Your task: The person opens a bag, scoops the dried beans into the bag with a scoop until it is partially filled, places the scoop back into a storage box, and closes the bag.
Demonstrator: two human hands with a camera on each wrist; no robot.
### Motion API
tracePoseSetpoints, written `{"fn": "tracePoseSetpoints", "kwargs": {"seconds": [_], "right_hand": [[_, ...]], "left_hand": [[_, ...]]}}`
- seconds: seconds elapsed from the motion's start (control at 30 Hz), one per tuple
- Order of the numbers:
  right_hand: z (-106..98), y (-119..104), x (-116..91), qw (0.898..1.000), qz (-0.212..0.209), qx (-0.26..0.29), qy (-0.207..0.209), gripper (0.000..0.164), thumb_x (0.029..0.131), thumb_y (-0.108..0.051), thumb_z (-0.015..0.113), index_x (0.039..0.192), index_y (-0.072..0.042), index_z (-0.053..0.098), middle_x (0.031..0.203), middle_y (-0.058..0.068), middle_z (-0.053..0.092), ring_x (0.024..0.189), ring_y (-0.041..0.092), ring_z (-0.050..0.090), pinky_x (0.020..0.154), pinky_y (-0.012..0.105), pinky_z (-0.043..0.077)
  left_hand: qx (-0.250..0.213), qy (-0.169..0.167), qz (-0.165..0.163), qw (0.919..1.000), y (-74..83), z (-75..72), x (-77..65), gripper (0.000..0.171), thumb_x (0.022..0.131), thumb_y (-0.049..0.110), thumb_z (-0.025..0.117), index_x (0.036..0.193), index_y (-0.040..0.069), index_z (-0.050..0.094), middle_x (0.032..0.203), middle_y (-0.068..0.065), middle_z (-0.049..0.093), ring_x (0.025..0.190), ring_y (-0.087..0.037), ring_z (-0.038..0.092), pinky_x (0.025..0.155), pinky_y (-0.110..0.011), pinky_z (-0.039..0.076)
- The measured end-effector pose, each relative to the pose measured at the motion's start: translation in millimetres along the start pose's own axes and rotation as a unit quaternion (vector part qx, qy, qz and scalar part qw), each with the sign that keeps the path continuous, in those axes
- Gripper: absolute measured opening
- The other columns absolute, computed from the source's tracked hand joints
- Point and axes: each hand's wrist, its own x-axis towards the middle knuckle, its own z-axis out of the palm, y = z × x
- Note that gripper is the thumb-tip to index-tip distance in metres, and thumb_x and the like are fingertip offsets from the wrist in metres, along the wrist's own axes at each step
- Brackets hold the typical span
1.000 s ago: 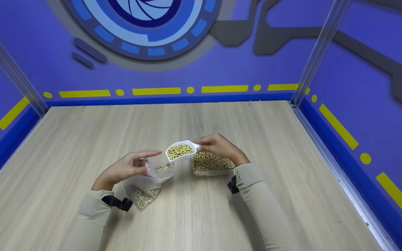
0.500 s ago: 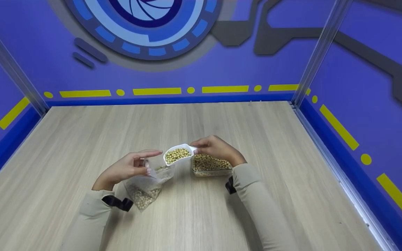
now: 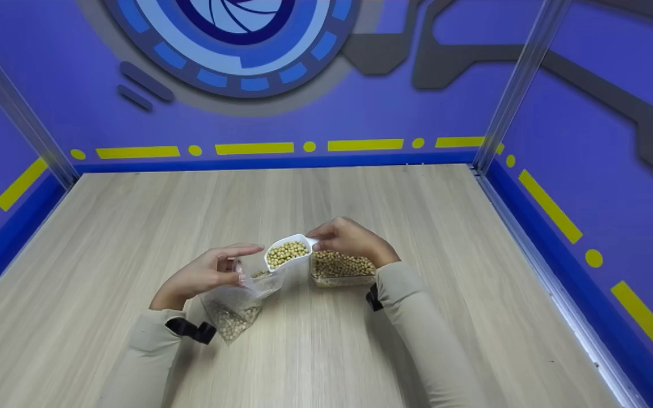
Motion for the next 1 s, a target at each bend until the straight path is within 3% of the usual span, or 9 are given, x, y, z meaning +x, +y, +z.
{"fn": "tracePoseSetpoints", "kwargs": {"seconds": [0.3, 0.53, 1.0], "right_hand": [[-3, -8, 1, 1.0, -0.009, -0.028, -0.002, 0.029, 0.087, -0.009, 0.066, 0.115, -0.005, 0.071, 0.111, 0.011, 0.071, 0.104, 0.027, 0.066, 0.087, 0.042, 0.054], [-6, -11, 1, 0.999, -0.019, -0.031, -0.01, 0.027, 0.087, -0.011, 0.067, 0.114, -0.005, 0.071, 0.111, 0.011, 0.072, 0.103, 0.027, 0.067, 0.087, 0.041, 0.055], [-13, -20, 3, 0.998, -0.018, -0.05, -0.031, 0.026, 0.087, -0.01, 0.067, 0.112, -0.003, 0.071, 0.11, 0.011, 0.072, 0.104, 0.027, 0.066, 0.088, 0.043, 0.053]], "left_hand": [[-0.004, -0.002, 0.001, 1.0, 1.3, -0.1, -0.9, 0.063, 0.078, -0.01, 0.052, 0.14, -0.008, 0.042, 0.15, -0.024, 0.033, 0.07, -0.003, 0.05, 0.069, -0.018, 0.053], [0.003, 0.003, -0.01, 0.9999, 2.1, -0.2, -0.4, 0.064, 0.077, -0.008, 0.054, 0.14, -0.006, 0.043, 0.15, -0.019, 0.037, 0.071, -0.005, 0.05, 0.067, -0.018, 0.051], [0.01, 0.0, 0.002, 0.9999, 1.2, -0.7, -0.7, 0.061, 0.08, -0.008, 0.057, 0.139, -0.006, 0.045, 0.149, -0.023, 0.037, 0.07, -0.003, 0.048, 0.063, -0.015, 0.045]]}}
